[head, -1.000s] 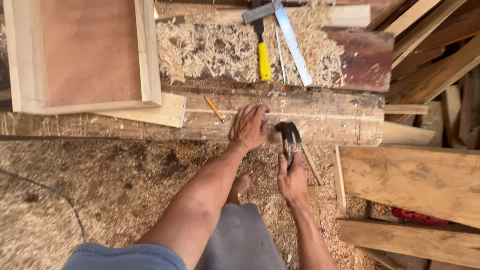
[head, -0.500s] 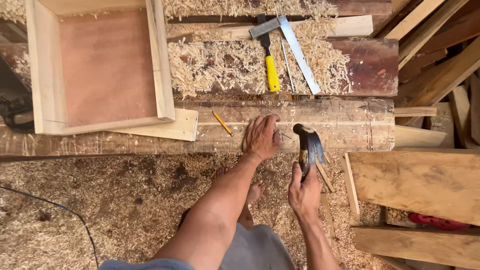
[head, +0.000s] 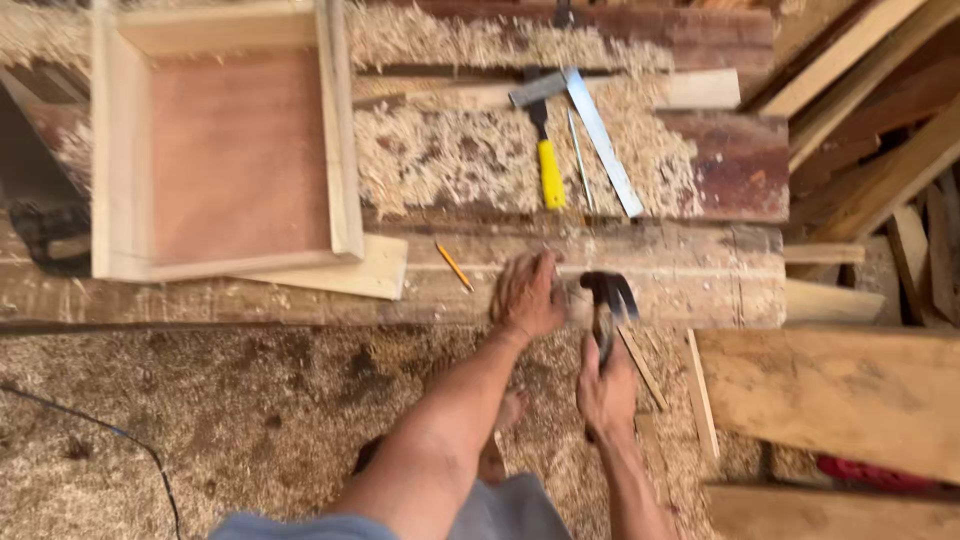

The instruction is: The person assembles a wooden drawer at a workbench. They position wood strips against the drawer box, hammer nails to attach the strips, flip and reorient the drawer to work on other sides, and press pieces into place while continuing to nail.

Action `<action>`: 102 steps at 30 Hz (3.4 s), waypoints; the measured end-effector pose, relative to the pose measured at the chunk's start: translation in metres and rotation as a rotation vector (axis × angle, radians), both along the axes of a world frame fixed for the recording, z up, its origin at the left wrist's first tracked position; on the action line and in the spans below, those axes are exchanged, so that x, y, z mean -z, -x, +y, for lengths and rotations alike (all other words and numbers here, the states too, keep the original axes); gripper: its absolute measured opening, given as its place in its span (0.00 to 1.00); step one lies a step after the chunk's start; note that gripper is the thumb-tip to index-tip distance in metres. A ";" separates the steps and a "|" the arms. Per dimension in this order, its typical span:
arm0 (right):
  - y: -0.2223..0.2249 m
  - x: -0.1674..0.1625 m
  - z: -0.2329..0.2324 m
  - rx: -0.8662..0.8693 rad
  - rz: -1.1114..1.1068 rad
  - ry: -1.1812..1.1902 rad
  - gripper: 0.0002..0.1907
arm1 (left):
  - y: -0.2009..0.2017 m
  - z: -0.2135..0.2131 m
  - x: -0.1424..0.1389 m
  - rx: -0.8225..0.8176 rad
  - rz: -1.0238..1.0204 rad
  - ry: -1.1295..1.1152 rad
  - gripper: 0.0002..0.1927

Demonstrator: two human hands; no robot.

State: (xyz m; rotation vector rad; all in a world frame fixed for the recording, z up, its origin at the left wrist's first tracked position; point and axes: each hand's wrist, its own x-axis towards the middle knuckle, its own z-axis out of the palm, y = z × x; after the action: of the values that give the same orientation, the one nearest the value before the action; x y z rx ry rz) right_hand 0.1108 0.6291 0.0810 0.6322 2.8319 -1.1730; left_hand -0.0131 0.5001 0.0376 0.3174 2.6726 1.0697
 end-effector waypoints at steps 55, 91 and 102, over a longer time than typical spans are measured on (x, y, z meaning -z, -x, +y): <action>0.047 0.032 0.016 -0.073 -0.159 -0.383 0.24 | -0.051 -0.119 -0.061 -0.206 -0.196 -0.052 0.21; 0.087 -0.007 -0.256 -0.979 -0.087 -0.436 0.59 | -0.007 -0.417 -0.011 0.005 0.329 0.175 0.22; 0.098 0.003 -0.186 -0.499 -0.124 -0.007 0.21 | -0.035 -0.344 -0.050 0.221 -0.215 0.276 0.32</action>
State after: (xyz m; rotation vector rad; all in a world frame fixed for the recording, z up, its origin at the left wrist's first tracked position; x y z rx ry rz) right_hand 0.0132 0.4432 0.0781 -0.0142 2.6557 -0.9904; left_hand 0.0216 0.1557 0.0879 0.4065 2.4806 0.6226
